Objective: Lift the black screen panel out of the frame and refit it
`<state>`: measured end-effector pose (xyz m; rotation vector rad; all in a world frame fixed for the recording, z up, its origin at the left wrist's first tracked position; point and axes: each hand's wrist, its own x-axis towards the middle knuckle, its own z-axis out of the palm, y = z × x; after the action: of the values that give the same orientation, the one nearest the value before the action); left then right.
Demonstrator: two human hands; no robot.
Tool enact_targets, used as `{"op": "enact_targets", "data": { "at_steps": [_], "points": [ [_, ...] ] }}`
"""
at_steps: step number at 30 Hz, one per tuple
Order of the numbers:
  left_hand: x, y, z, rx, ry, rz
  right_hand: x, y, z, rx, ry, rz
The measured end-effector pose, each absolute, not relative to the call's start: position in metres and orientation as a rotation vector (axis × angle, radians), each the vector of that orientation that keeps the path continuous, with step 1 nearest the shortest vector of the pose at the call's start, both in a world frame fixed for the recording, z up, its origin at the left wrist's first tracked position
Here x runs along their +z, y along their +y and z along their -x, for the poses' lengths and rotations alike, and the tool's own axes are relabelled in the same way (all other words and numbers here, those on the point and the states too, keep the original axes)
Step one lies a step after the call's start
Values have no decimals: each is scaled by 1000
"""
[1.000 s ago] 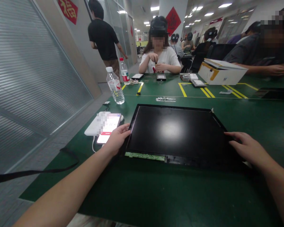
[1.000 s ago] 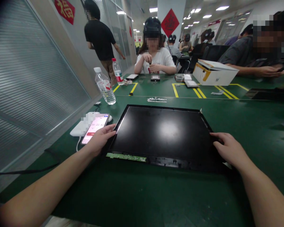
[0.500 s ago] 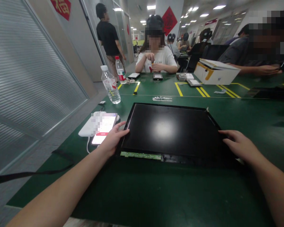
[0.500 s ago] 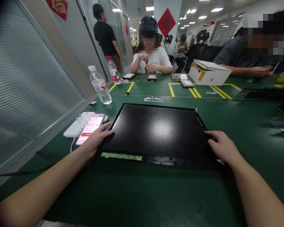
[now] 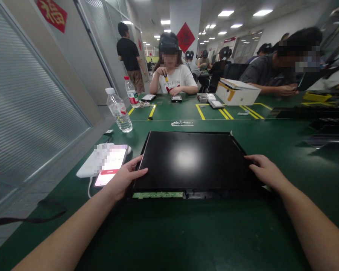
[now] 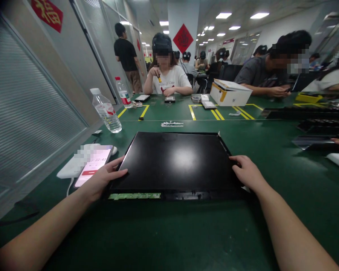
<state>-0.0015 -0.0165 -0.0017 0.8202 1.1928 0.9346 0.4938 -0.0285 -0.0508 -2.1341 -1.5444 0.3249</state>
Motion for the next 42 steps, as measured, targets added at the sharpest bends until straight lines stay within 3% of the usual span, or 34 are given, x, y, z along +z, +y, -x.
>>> {"op": "enact_targets", "data": {
  "at_steps": [28, 42],
  "points": [
    [2, -21, 2, 1112, 1107, -1088, -52, -28, -490, 401, -1396, 2035],
    [5, -21, 2, 1226, 1151, -1105, -48, -28, -487, 580, -1028, 1694]
  ]
}}
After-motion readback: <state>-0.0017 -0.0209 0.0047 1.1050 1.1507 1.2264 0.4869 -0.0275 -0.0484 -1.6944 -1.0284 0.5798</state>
